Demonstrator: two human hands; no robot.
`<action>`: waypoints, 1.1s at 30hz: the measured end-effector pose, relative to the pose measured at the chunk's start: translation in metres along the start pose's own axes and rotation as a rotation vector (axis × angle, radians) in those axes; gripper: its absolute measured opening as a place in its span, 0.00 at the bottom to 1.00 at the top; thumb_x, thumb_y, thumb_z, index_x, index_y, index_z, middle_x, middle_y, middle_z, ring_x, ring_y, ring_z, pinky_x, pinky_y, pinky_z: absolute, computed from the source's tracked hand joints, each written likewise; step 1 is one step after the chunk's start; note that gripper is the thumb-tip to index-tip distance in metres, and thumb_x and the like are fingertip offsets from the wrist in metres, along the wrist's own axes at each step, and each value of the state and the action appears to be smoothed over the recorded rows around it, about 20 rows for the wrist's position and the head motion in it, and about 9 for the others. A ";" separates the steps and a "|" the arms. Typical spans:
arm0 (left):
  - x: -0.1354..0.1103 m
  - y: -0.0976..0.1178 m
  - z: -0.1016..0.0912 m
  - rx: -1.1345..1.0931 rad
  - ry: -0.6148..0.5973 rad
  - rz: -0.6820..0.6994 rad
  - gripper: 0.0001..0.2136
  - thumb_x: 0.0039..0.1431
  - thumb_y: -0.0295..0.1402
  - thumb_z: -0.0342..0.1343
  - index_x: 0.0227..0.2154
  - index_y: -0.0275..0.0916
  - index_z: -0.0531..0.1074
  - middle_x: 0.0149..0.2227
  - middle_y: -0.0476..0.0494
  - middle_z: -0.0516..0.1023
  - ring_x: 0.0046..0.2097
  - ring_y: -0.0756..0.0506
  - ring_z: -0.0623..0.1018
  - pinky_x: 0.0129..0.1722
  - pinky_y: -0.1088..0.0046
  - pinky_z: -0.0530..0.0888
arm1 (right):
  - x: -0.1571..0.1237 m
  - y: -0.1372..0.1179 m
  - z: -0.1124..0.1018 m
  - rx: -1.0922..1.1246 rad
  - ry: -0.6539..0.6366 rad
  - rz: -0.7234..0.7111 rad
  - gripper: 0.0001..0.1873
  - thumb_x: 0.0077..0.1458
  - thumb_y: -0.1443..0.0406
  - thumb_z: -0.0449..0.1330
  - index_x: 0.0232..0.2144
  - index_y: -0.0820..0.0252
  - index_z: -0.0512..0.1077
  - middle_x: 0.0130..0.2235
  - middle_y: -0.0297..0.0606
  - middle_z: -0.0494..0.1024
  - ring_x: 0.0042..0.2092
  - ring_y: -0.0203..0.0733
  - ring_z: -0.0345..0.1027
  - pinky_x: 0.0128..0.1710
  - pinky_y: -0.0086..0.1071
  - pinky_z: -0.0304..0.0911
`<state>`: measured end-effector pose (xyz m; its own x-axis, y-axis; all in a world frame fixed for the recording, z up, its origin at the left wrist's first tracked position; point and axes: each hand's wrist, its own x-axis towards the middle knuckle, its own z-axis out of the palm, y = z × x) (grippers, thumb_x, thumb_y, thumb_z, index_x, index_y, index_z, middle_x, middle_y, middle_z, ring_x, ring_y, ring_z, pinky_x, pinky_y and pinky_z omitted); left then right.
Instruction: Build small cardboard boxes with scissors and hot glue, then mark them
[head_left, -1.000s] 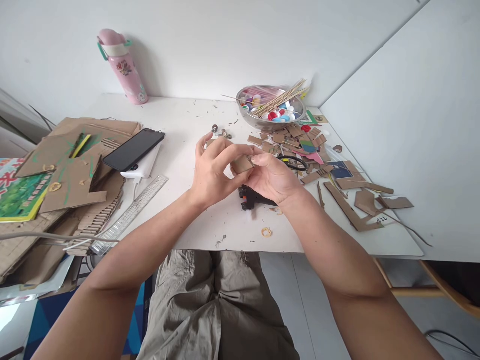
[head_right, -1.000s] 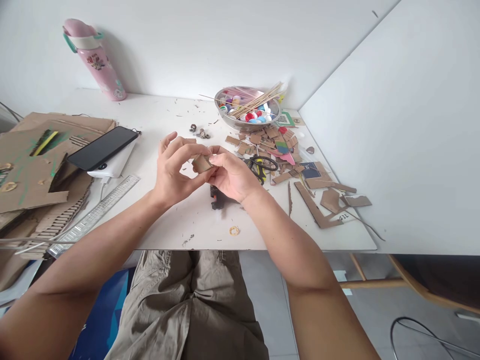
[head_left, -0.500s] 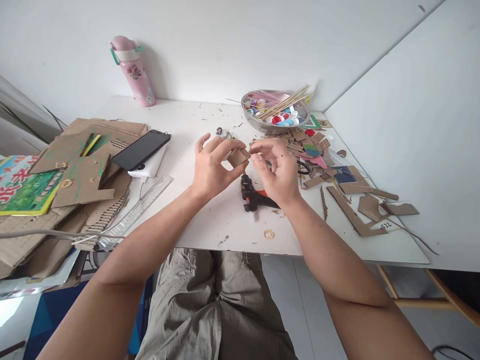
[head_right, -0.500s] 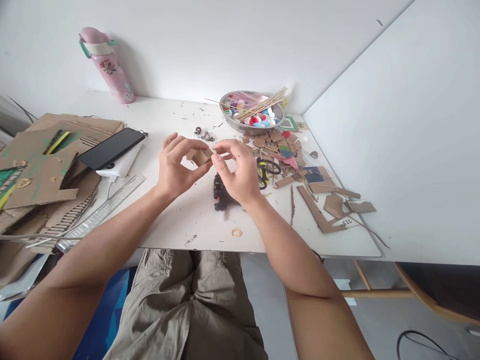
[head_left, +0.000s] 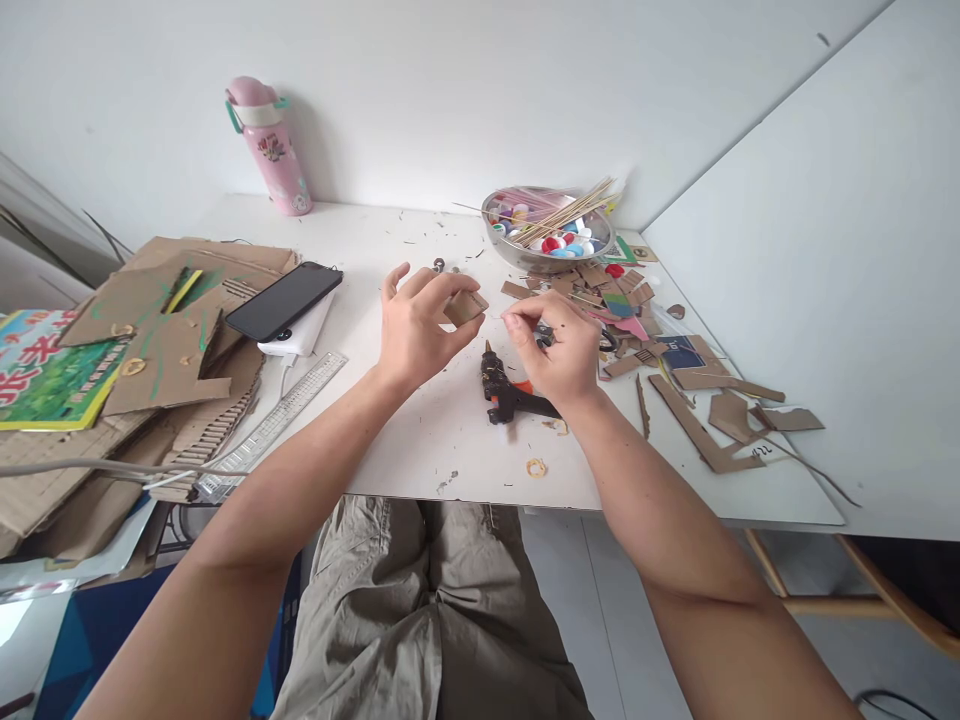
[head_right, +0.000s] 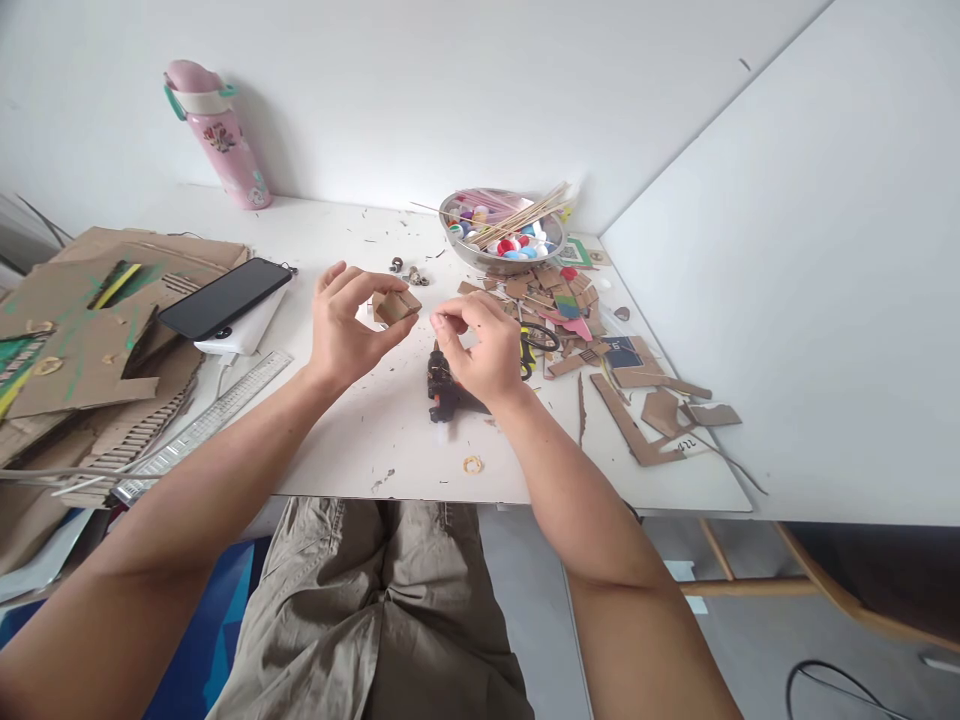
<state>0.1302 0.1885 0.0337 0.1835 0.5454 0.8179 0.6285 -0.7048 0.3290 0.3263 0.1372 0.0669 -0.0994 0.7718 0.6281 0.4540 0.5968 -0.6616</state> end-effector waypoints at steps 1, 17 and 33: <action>0.000 -0.001 0.000 0.002 -0.008 0.009 0.10 0.63 0.37 0.65 0.47 0.54 0.77 0.43 0.50 0.87 0.44 0.40 0.83 0.68 0.46 0.72 | 0.000 0.000 0.001 -0.006 0.009 -0.018 0.10 0.67 0.54 0.63 0.33 0.45 0.80 0.32 0.38 0.78 0.37 0.51 0.71 0.48 0.49 0.72; 0.006 0.003 -0.009 0.063 -0.098 -0.126 0.10 0.59 0.35 0.64 0.43 0.53 0.77 0.40 0.50 0.85 0.47 0.40 0.82 0.73 0.45 0.66 | 0.018 0.061 -0.065 -0.925 -0.340 0.564 0.13 0.50 0.75 0.65 0.34 0.54 0.83 0.37 0.48 0.86 0.47 0.62 0.82 0.44 0.46 0.72; 0.007 0.002 -0.008 0.049 -0.106 -0.129 0.11 0.61 0.34 0.63 0.46 0.53 0.78 0.41 0.50 0.85 0.50 0.40 0.82 0.74 0.45 0.66 | 0.019 0.061 -0.076 -0.675 -0.198 0.573 0.10 0.53 0.68 0.68 0.36 0.50 0.72 0.28 0.35 0.74 0.33 0.51 0.71 0.35 0.40 0.64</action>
<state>0.1261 0.1874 0.0441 0.1761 0.6763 0.7153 0.6879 -0.6043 0.4020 0.4190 0.1711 0.0693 0.1795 0.9717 0.1535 0.8969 -0.0975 -0.4314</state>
